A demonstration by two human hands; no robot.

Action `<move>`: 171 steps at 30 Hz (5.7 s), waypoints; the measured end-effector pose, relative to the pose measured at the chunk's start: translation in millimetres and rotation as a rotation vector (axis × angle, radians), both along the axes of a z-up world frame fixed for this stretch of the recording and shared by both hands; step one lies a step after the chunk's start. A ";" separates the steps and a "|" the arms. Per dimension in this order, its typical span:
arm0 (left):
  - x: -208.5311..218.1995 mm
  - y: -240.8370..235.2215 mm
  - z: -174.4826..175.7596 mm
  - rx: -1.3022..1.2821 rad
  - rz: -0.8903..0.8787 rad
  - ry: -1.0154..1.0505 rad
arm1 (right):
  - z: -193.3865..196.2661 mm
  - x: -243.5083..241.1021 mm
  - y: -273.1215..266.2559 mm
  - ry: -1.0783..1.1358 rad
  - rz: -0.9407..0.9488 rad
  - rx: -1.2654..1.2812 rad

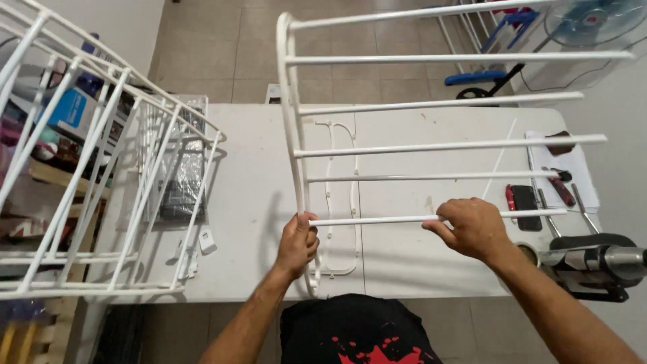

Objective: Assembling a white shoe rack by inserting horizontal rods into the side frames.

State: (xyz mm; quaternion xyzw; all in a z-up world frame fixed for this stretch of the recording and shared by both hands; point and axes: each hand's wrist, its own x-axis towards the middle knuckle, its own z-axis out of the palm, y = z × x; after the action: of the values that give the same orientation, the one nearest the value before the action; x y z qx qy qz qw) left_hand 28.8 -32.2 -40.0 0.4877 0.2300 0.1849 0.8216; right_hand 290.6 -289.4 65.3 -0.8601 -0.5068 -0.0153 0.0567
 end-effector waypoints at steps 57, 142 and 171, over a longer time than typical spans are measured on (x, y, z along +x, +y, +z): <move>-68.9 -109.0 -124.8 -0.397 0.372 0.443 | -168.4 87.4 -74.2 1.465 -0.368 1.465; -42.2 -31.9 -76.1 -0.219 0.191 0.464 | -162.5 13.9 -64.5 0.459 -0.515 0.292; -28.9 -41.7 -59.8 -0.352 0.343 0.343 | -219.4 -17.4 -37.3 1.046 -0.111 -0.547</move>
State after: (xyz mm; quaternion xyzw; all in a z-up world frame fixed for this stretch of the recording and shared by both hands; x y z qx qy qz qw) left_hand -0.1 -73.9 -99.8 0.3160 0.4730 0.1932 0.7994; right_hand 273.2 -326.8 -154.1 -0.7620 -0.3515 0.5388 0.0743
